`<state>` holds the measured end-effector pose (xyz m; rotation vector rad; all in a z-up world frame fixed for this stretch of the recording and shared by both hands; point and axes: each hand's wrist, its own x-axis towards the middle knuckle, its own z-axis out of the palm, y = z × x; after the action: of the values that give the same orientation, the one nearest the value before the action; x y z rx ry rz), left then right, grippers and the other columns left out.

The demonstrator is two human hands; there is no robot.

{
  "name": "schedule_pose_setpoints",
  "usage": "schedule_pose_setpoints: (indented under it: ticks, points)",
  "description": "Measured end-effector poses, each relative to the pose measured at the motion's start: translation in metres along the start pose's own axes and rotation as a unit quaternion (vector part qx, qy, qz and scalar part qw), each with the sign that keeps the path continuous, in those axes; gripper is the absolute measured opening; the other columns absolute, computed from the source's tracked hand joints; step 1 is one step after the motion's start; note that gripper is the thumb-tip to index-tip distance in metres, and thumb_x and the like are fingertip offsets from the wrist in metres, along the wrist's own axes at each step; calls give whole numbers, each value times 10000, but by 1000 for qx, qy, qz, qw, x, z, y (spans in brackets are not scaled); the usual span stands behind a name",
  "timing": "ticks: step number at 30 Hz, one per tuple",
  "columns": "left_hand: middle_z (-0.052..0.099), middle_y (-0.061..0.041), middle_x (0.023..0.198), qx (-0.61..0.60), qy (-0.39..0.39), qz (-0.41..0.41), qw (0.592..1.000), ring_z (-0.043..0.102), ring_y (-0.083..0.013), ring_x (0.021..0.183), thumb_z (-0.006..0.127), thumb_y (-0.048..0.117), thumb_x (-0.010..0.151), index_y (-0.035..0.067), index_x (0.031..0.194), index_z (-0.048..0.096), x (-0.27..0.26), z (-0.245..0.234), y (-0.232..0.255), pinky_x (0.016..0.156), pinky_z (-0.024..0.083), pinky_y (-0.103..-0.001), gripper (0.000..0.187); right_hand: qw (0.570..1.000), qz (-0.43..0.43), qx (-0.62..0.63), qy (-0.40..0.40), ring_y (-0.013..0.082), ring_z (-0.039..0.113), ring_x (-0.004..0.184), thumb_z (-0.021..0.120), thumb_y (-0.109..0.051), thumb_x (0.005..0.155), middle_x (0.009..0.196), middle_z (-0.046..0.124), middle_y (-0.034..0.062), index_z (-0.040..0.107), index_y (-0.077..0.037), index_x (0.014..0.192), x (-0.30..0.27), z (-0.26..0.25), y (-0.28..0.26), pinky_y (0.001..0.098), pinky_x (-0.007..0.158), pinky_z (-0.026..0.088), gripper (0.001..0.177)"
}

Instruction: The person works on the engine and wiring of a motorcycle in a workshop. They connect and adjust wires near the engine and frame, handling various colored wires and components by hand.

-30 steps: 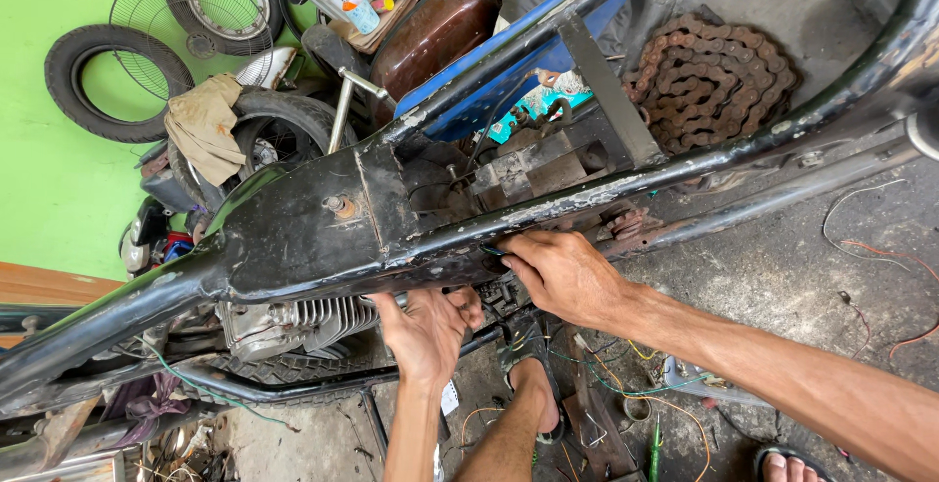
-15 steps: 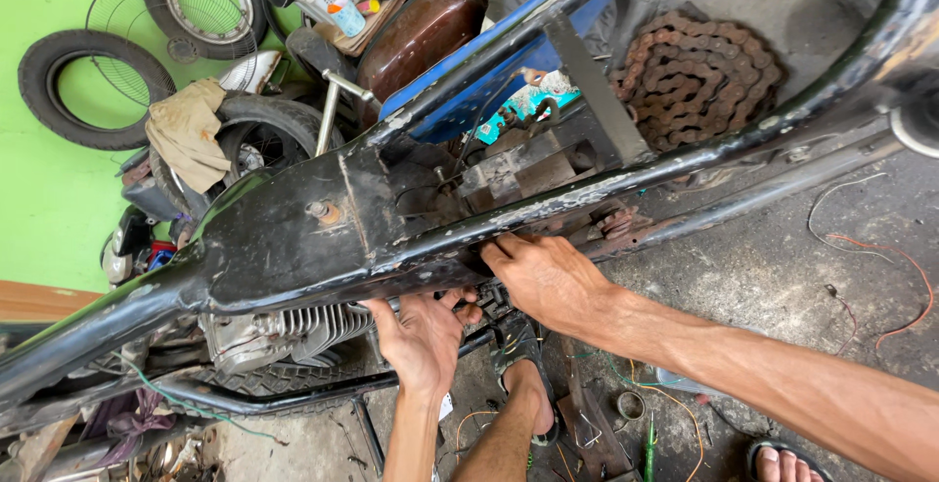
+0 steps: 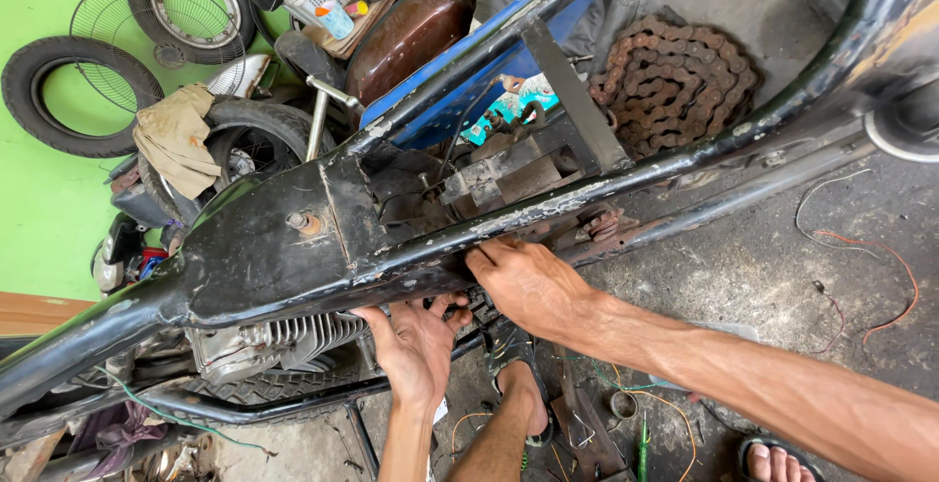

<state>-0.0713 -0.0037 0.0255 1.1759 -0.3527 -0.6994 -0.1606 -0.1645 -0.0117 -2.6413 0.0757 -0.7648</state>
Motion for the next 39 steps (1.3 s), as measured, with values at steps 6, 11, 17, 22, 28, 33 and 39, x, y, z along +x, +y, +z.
schedule_pose_setpoints:
  ticks: [6,11,17,22,28,33,39]
  points:
    - [529,-195,1326,23,51,-7,998,590,-374,969,253,799,836,103,1362,457,-4,6,0,759,456,-493,895,1000,0,-1,-4,384,687,762,620,36,783,887,630,101,585,-60,984,1,-1,3,506,609,566,226]
    - [558,-214,1312,36,76,-8,996,643,-412,928,277,790,840,80,1342,459,-9,12,5,702,471,-436,889,1000,-12,-18,11,352,680,751,620,21,801,868,619,90,583,-58,964,2,1,3,489,558,573,185]
    - [608,-213,1362,96,91,-2,991,676,-385,897,228,761,850,94,1448,452,-12,19,10,676,461,-389,923,999,-26,-24,16,349,686,724,622,1,817,870,619,84,577,-60,985,4,6,6,491,563,571,185]
    - [590,-213,1354,68,66,2,995,688,-394,888,284,769,855,91,1409,465,-11,7,10,643,488,-370,894,998,-44,39,-11,349,690,859,624,75,739,951,620,104,569,-38,1060,-3,-14,5,452,742,565,344]
    - [556,-177,1378,65,52,-2,997,687,-412,920,293,730,884,117,1363,487,-9,0,9,655,485,-400,802,998,24,47,27,310,624,685,537,9,878,837,553,59,556,-86,933,-7,-3,6,461,551,549,111]
    - [570,-89,1430,167,54,-2,985,716,-334,913,204,707,879,86,1439,483,-14,3,14,657,491,-368,882,1000,-7,-1,-25,370,683,852,616,90,742,977,575,112,562,-65,1021,-3,-5,-3,502,661,591,324]
    - [759,-225,1233,339,134,47,930,762,-262,629,336,467,1009,-62,1227,640,-24,-2,36,461,569,-292,648,1000,7,-11,-11,343,679,763,604,18,788,881,606,72,610,-92,988,5,0,1,479,656,577,229]
